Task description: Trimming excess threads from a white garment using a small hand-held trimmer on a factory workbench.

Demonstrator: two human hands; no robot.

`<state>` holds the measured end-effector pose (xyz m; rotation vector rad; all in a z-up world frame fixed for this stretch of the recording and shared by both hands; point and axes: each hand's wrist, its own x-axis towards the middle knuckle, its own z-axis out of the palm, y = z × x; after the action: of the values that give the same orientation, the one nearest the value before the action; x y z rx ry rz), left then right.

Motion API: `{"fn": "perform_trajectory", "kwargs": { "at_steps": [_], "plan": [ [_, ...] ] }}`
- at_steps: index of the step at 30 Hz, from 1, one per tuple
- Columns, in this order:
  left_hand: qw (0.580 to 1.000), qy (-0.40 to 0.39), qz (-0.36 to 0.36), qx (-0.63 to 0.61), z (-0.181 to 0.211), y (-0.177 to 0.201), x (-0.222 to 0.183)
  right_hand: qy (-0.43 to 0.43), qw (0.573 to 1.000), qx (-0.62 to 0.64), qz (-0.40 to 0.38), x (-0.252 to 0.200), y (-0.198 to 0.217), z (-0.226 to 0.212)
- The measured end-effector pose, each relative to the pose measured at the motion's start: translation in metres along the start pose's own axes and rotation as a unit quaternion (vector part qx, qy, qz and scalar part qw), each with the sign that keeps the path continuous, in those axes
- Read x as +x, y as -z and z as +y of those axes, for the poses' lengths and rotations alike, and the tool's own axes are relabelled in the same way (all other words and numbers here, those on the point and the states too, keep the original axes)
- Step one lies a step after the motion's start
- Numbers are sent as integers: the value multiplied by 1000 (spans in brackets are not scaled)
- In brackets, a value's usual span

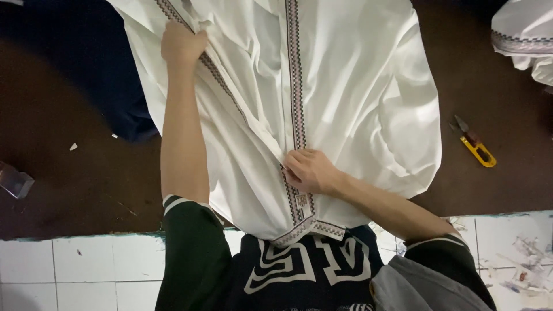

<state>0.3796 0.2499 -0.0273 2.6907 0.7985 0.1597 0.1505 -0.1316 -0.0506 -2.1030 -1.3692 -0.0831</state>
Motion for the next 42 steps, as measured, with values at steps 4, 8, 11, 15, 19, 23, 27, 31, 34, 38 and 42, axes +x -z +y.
{"fn": "perform_trajectory", "kwargs": {
  "at_steps": [4,8,11,15,19,23,27,31,34,38,42],
  "plan": [
    [996,-28,-30,-75,-9,8,9,-25,999,19,-21,0,2,-1],
    [974,-34,35,-223,45,60,-17,-79,996,11,-41,-1,-2,-1],
    [974,-77,8,-212,76,67,-42,1,996,-14,82,3,0,-4],
    [971,-134,-27,-196,113,75,-132,-6,996,2,88,0,-3,-6],
    [957,-208,-22,-199,94,39,-224,-41,995,-14,85,-1,5,-9],
    [962,-140,-167,-166,58,18,-299,-152,987,29,36,-17,-22,5],
    [952,-132,-210,-179,41,16,-325,-344,939,-11,-17,4,10,-23],
    [941,-74,-245,-220,36,4,-327,-328,943,-59,-9,-2,3,-11],
    [933,-48,-230,-273,37,9,-333,-334,941,-42,-30,2,10,-7],
    [928,-131,-148,-315,26,2,-340,-393,918,29,-51,5,15,-5],
    [952,-172,-135,-214,27,8,-345,-393,918,37,-47,7,22,-15]
  ]
}}
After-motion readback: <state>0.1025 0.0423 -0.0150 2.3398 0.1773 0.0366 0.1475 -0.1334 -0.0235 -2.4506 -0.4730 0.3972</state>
